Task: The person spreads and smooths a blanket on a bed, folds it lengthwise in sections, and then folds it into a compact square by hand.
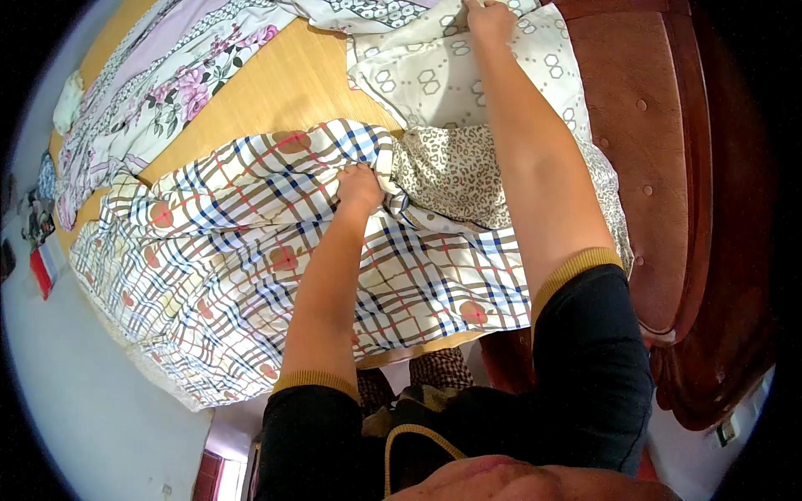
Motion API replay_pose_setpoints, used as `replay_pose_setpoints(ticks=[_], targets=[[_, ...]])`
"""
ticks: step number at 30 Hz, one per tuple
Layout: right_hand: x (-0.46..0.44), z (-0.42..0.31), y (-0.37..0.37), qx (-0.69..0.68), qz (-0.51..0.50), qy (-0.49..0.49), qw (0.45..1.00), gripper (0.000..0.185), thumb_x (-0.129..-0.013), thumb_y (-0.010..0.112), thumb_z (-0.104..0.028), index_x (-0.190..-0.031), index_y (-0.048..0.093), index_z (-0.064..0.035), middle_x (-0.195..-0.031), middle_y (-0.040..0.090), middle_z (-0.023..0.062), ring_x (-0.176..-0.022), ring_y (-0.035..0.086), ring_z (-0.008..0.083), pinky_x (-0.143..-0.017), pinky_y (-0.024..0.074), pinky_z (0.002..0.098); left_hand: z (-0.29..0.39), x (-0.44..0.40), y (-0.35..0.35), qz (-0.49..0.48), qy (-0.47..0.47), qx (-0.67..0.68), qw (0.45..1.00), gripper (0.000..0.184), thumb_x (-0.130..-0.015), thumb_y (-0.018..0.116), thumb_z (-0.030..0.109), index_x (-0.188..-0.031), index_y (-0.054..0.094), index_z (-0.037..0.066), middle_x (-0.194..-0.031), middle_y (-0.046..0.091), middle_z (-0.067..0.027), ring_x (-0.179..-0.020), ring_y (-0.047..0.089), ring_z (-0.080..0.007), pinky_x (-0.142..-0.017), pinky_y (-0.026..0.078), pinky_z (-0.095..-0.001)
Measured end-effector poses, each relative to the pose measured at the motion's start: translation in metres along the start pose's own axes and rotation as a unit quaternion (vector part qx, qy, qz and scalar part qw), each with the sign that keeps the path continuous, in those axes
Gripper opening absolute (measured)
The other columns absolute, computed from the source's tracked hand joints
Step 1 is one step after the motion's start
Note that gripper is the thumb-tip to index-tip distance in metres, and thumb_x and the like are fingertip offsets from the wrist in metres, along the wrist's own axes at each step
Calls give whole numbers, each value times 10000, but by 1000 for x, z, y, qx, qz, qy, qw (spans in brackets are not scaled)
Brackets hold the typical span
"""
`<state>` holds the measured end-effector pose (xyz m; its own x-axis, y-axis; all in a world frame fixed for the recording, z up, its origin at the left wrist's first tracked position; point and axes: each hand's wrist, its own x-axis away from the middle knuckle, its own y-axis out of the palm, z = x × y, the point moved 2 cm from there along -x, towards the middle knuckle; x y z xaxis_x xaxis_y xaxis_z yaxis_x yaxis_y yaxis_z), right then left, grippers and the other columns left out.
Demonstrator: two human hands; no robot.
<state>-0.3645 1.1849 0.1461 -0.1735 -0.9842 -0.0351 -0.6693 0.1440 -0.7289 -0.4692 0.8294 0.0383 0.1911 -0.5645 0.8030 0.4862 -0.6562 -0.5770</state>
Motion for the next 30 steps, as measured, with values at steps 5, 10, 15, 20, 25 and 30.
replay_pose_setpoints(ticks=[5,10,15,20,25,30], targets=[[-9,5,5,7,-24,83,996,330,-835,649,-238,-1000,659,48,-958,664,264,-926,644,363,-810,497,409,1,1,-3,26,8,-35,999,562,-817,601,290,-1238,497,-68,-1271,490,-193,-1192,442,-345,-1004,376,-387],[-4,10,-1,-251,-63,132,957,202,-818,615,-85,-988,656,18,-938,676,189,-905,644,337,-788,498,395,5,0,-4,-9,0,-6,1000,520,-858,568,187,-1289,435,-71,-1330,417,-231,-1223,405,-365,-987,440,-395],[123,-7,-103,-416,-195,108,881,124,-914,611,-120,-911,619,4,-762,535,7,-675,455,90,-614,390,241,4,2,-9,10,-4,-8,1000,526,-863,600,219,-1295,445,-38,-1331,420,-211,-1229,408,-367,-960,471,-424],[315,86,-253,-265,-293,69,916,62,-873,611,-61,-827,612,-21,-797,574,16,-748,533,109,-698,451,239,0,5,-5,75,58,-51,994,577,-818,679,336,-1237,519,-26,-1279,502,-185,-1194,465,-337,-991,411,-434],[485,218,-401,-27,-363,52,930,144,-866,657,-119,-794,598,-9,-785,604,93,-742,582,199,-650,473,358,-21,28,-12,177,127,45,975,410,-797,707,349,-1044,617,35,-1117,623,-156,-1066,582,-327,-917,450,-372],[575,318,-484,359,-731,235,530,241,-909,510,-214,-854,678,-50,-853,657,115,-789,613,334,-755,486,423,-20,74,-82,326,157,264,894,250,-882,599,297,-1015,629,88,-1024,675,-92,-1001,614,-293,-931,414,-445]])
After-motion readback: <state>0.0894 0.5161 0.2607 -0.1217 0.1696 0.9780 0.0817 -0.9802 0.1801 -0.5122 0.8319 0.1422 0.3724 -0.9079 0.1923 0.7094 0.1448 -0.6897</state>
